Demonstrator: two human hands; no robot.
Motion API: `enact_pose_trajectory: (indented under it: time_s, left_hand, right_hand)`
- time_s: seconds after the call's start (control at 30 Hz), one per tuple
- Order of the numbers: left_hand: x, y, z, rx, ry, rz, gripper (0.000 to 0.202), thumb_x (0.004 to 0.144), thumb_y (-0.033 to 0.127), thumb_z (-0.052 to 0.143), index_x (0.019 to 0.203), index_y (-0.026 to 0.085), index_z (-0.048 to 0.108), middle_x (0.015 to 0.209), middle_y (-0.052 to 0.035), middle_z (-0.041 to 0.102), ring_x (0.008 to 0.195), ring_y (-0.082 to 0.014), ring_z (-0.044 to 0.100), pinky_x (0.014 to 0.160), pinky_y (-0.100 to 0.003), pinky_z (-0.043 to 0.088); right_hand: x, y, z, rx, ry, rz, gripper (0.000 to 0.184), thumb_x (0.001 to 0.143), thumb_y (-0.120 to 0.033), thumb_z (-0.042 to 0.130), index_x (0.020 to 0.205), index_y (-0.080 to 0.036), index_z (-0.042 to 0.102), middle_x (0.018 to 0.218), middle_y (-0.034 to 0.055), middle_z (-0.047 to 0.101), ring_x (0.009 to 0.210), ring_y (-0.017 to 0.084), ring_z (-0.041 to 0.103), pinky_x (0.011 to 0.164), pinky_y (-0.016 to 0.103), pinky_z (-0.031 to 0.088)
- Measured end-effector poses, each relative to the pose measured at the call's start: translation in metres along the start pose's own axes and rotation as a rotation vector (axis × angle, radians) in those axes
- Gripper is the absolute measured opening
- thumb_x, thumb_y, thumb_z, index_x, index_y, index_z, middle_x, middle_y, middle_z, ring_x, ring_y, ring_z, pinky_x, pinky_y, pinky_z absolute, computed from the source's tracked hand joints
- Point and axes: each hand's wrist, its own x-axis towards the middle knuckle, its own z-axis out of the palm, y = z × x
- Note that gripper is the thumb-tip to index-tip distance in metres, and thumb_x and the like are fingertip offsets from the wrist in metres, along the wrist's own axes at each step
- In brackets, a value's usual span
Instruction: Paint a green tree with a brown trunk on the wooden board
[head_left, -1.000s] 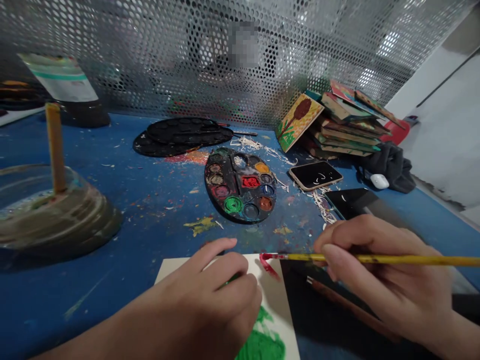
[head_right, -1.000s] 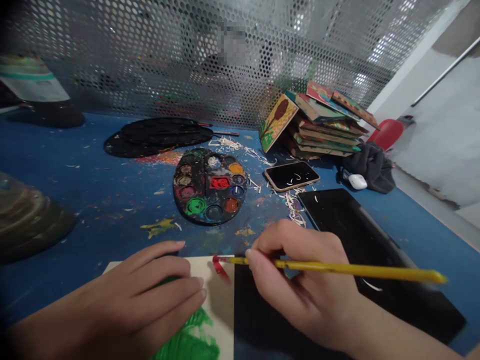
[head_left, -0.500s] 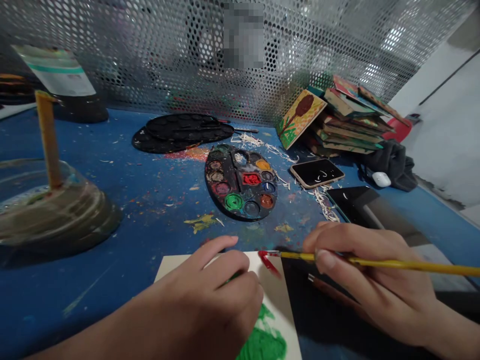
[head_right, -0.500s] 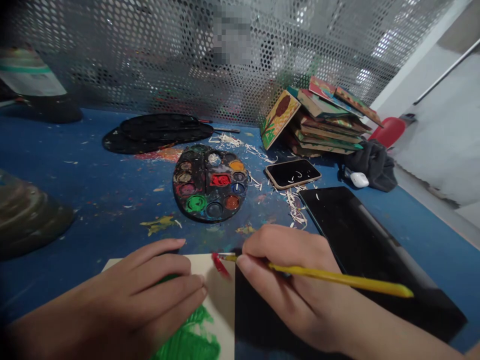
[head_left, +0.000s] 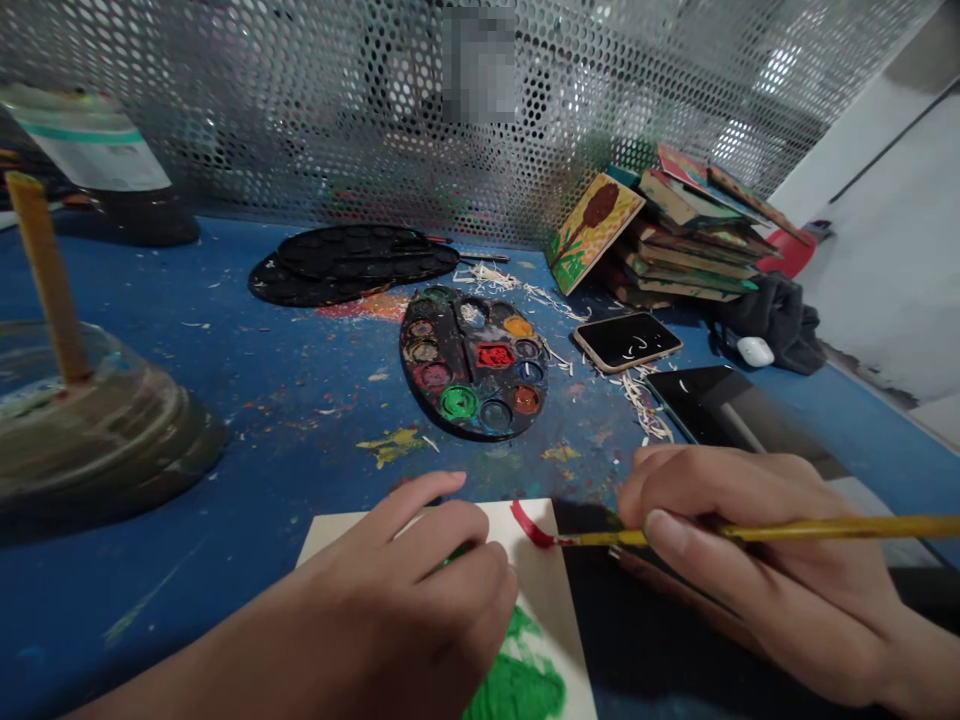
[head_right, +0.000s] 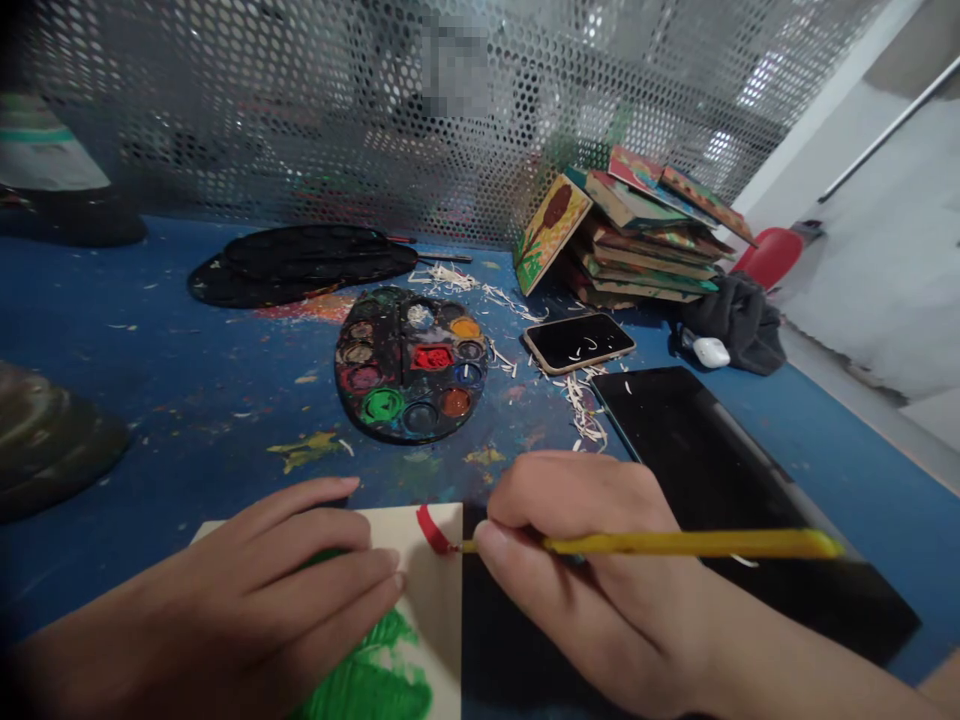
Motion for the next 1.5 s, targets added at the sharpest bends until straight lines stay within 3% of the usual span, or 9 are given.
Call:
enact_pose_trajectory:
  time_s: [0.1, 0.3, 0.43, 0.63, 0.83, 1.27, 1.5]
  left_hand:
    - [-0.001, -0.002, 0.000, -0.003, -0.031, 0.008, 0.027, 0.081, 0.006, 0.046, 0.093, 0.023, 0.064, 0.081, 0.0052, 0.064, 0.080, -0.0180, 0.051, 0.114, -0.037, 0.014]
    - [-0.003, -0.004, 0.002, -0.028, -0.076, -0.002, 0.018, 0.081, 0.007, 0.049, 0.078, 0.023, 0.057, 0.086, 0.0062, 0.064, 0.084, -0.0181, 0.051, 0.117, -0.036, 0.009]
    - [-0.005, -0.005, 0.004, -0.032, -0.061, 0.003, 0.015, 0.081, 0.009, 0.052, 0.078, 0.023, 0.057, 0.088, 0.0058, 0.065, 0.085, -0.0182, 0.052, 0.116, -0.037, 0.010]
    - [-0.003, -0.003, 0.003, 0.013, -0.078, -0.011, 0.025, 0.081, 0.006, 0.049, 0.092, 0.024, 0.062, 0.089, 0.0051, 0.064, 0.085, -0.0178, 0.051, 0.116, -0.037, 0.011]
    - [-0.003, -0.001, 0.003, -0.018, -0.081, -0.027, 0.025, 0.081, 0.004, 0.044, 0.081, 0.023, 0.060, 0.077, 0.0045, 0.058, 0.080, -0.0180, 0.047, 0.113, -0.037, 0.012]
    - [0.000, -0.001, -0.001, -0.014, -0.085, -0.012, 0.020, 0.080, 0.006, 0.046, 0.075, 0.023, 0.057, 0.078, 0.0048, 0.060, 0.081, -0.0186, 0.048, 0.115, -0.036, 0.008]
    - [-0.006, -0.001, 0.002, -0.031, -0.082, -0.007, 0.020, 0.081, 0.006, 0.047, 0.080, 0.023, 0.058, 0.087, 0.0046, 0.064, 0.087, -0.0189, 0.050, 0.116, -0.036, 0.008]
  right_hand:
    - [-0.001, 0.001, 0.000, 0.023, -0.017, 0.007, 0.025, 0.097, -0.025, 0.043, 0.073, -0.020, 0.048, 0.066, -0.0026, 0.059, 0.059, 0.009, 0.055, 0.053, 0.022, 0.041]
    - [0.002, -0.001, -0.004, 0.086, -0.032, -0.020, 0.025, 0.096, -0.022, 0.042, 0.071, -0.019, 0.047, 0.062, -0.0030, 0.056, 0.055, 0.008, 0.051, 0.051, 0.022, 0.038]
    - [0.003, -0.005, -0.009, 0.026, -0.048, -0.031, 0.023, 0.093, -0.017, 0.042, 0.071, -0.019, 0.048, 0.059, -0.0031, 0.056, 0.052, 0.008, 0.052, 0.048, 0.021, 0.039]
    - [0.000, -0.003, -0.005, 0.035, 0.186, -0.053, 0.017, 0.091, -0.014, 0.049, 0.076, -0.022, 0.052, 0.068, -0.0020, 0.064, 0.067, 0.012, 0.064, 0.058, 0.020, 0.049]
    - [0.006, -0.002, 0.006, -0.076, 0.124, -0.080, 0.016, 0.091, -0.014, 0.051, 0.076, -0.020, 0.054, 0.074, 0.0018, 0.068, 0.067, 0.013, 0.066, 0.058, 0.020, 0.051]
    - [0.003, -0.004, 0.008, -0.024, 0.063, -0.067, 0.019, 0.093, -0.020, 0.049, 0.075, -0.019, 0.054, 0.066, 0.0003, 0.064, 0.061, 0.012, 0.063, 0.059, 0.022, 0.051]
    - [0.005, -0.005, 0.005, -0.090, 0.120, -0.109, 0.017, 0.091, -0.016, 0.049, 0.076, -0.021, 0.054, 0.071, 0.0026, 0.068, 0.066, 0.015, 0.067, 0.056, 0.022, 0.051]
